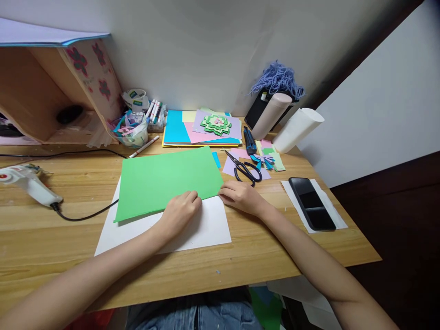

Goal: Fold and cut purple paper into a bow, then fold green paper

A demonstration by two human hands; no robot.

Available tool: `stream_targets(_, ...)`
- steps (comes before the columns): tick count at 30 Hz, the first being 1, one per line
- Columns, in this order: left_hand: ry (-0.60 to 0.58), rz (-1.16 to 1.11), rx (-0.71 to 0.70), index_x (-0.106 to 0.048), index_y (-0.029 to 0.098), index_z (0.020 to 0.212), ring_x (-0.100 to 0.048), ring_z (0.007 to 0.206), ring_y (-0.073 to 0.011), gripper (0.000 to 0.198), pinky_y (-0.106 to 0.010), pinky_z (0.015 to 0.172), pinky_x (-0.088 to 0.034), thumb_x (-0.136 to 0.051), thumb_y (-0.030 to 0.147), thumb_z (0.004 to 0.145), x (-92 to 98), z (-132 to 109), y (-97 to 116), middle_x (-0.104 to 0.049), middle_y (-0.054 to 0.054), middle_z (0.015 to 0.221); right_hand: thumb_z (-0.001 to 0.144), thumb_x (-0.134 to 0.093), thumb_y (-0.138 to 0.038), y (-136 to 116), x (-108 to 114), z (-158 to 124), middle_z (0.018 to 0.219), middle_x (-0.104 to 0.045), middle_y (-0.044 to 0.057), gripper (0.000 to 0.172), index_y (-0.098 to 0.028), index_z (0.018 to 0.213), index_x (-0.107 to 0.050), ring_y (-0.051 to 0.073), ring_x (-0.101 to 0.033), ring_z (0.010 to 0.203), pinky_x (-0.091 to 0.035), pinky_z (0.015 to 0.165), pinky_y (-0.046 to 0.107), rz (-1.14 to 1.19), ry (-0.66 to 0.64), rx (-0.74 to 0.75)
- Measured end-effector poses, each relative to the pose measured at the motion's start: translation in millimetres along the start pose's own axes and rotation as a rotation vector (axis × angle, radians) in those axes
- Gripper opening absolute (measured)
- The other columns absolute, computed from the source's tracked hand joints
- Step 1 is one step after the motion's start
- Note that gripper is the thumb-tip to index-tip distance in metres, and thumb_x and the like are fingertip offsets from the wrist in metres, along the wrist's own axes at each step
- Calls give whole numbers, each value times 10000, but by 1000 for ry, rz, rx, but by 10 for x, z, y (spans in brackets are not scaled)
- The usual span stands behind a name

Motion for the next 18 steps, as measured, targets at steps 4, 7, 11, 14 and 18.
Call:
stream_targets(4,39,25,-14,-603,144,788,-527,670,-165,192,-276,551,-333,-433,108,869,-38,26,-5,-591,-51,777,851,-489,-155,18,-29,6,755,-634,60,154,-163,771,-620,156,-562,704,-443,629,254,62,8,-93)
stream_targets(7,94,37,-12,-600,145,761,-512,656,-163,246,-281,564,-336,-389,114,885,-73,52,-16,-577,-58,752,833,-520,-162,49,-26,6,799,-618,64,117,-165,797,-631,162,-559,743,-445,653,260,159,-13,-210)
stream_targets(11,158,-2,12,-602,142,783,-508,707,-181,258,-312,652,-349,-367,126,887,-62,81,-24,-582,-72,781,825,-553,-186,99,0,5,804,-599,55,92,-170,799,-640,163,-552,773,-441,681,271,314,-54,-366)
stream_targets(14,175,-101,87,-600,146,801,-513,748,-192,279,-331,693,-337,-344,188,906,-39,88,-54,-590,-78,797,825,-571,-207,142,-13,-6,754,-597,37,85,-174,778,-634,156,-540,735,-429,654,268,412,-73,-437)
stream_targets(18,154,-277,174,-601,155,820,-533,774,-196,255,-330,710,-340,-378,242,908,-38,83,-103,-611,-76,821,794,-619,-231,217,-80,-39,741,-611,28,86,-168,736,-628,146,-539,694,-418,630,267,500,-45,-573)
Point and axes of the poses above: each hand's wrist, its own z-axis towards the middle knuckle, its own x-axis out of the back of the hand, y = z × x, the point moved 4 cm from there along z, towards the middle knuckle
